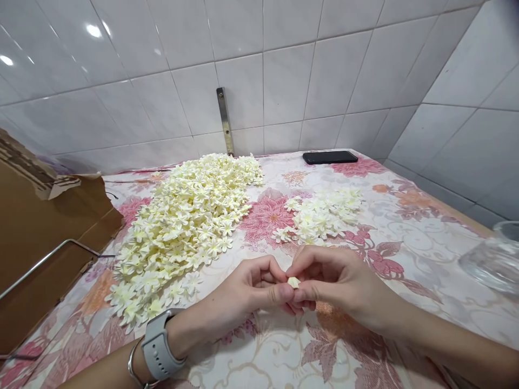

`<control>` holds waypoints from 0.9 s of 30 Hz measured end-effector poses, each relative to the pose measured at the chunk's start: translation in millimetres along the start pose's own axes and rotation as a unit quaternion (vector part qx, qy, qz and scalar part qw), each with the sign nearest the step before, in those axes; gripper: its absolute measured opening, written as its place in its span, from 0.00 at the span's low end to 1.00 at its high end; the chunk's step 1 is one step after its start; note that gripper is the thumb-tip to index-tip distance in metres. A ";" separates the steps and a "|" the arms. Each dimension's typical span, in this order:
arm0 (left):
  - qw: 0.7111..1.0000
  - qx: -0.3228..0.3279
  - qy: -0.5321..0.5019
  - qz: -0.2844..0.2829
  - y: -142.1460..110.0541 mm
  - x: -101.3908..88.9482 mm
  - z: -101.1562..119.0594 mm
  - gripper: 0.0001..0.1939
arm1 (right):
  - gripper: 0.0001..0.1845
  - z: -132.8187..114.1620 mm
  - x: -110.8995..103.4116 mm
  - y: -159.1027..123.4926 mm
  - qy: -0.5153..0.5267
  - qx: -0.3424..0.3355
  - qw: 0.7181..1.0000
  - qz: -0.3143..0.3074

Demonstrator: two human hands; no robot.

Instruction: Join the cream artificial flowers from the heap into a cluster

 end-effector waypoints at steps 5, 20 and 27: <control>0.998 0.029 0.048 0.028 0.0 -7.8 7.0 0.10 | 0.11 8.0 -0.3 1.5 0.039 0.026 0.999 -0.006; 0.944 0.202 0.217 0.144 -21.6 -12.5 48.8 0.08 | 0.18 -61.6 25.2 -24.4 -0.433 -0.252 0.864 0.052; 0.916 0.196 0.294 0.191 -27.9 -18.6 43.2 0.08 | 0.12 -54.1 25.2 -17.0 -0.438 -0.193 0.877 0.038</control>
Point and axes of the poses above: each hand's wrist, its own y-axis towards the middle knuckle, its own x-axis out of the palm, z = x × y, the point moved 10 cm from there along y, towards the middle knuckle, and after that the axes turned 11 degrees about -z, right-handed, at the moved point
